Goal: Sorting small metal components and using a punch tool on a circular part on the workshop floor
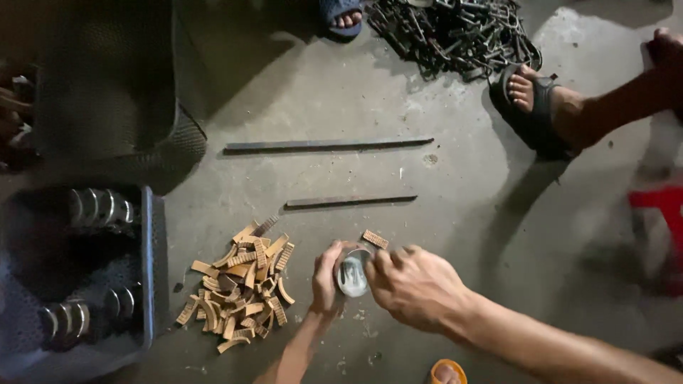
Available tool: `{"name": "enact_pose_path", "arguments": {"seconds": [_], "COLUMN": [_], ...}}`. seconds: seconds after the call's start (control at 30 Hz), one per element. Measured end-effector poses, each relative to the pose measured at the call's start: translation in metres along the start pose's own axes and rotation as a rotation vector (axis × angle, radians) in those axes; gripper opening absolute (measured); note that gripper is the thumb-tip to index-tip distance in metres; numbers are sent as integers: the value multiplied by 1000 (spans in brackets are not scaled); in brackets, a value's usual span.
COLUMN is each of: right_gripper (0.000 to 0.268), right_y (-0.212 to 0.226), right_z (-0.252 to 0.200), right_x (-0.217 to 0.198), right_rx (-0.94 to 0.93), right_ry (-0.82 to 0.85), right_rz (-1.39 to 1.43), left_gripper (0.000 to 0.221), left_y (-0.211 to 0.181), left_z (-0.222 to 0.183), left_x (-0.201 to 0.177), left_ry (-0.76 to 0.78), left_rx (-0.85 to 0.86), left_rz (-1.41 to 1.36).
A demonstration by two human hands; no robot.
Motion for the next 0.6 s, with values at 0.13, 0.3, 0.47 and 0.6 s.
{"name": "enact_pose_path", "arguments": {"seconds": [0.13, 0.3, 0.47, 0.6], "right_gripper": [36, 19, 12, 22], "right_y": [-14, -13, -33, -3], "right_z": [-6, -3, 1, 13], "right_x": [28, 6, -5, 3], "right_rx": [277, 727, 654, 178], "right_ry": [173, 190, 90, 74], "right_rz": [166, 956, 459, 133], "left_gripper": [51, 50, 61, 55], "left_y": [-15, -52, -32, -10], "left_z": [1, -8, -1, 6], "left_x": [10, 28, 25, 6], "left_ry": [57, 54, 155, 56], "left_rx": [208, 550, 244, 60], "left_rz": [216, 446, 50, 104]}}
Point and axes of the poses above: each hand's wrist, its own z-axis towards the middle knuckle, its own x-axis out of the palm, y = z × x, the point moved 5 cm from there along z, towards the middle knuckle, and after that the axes turned 6 degrees about -z, right-handed, at the moved point
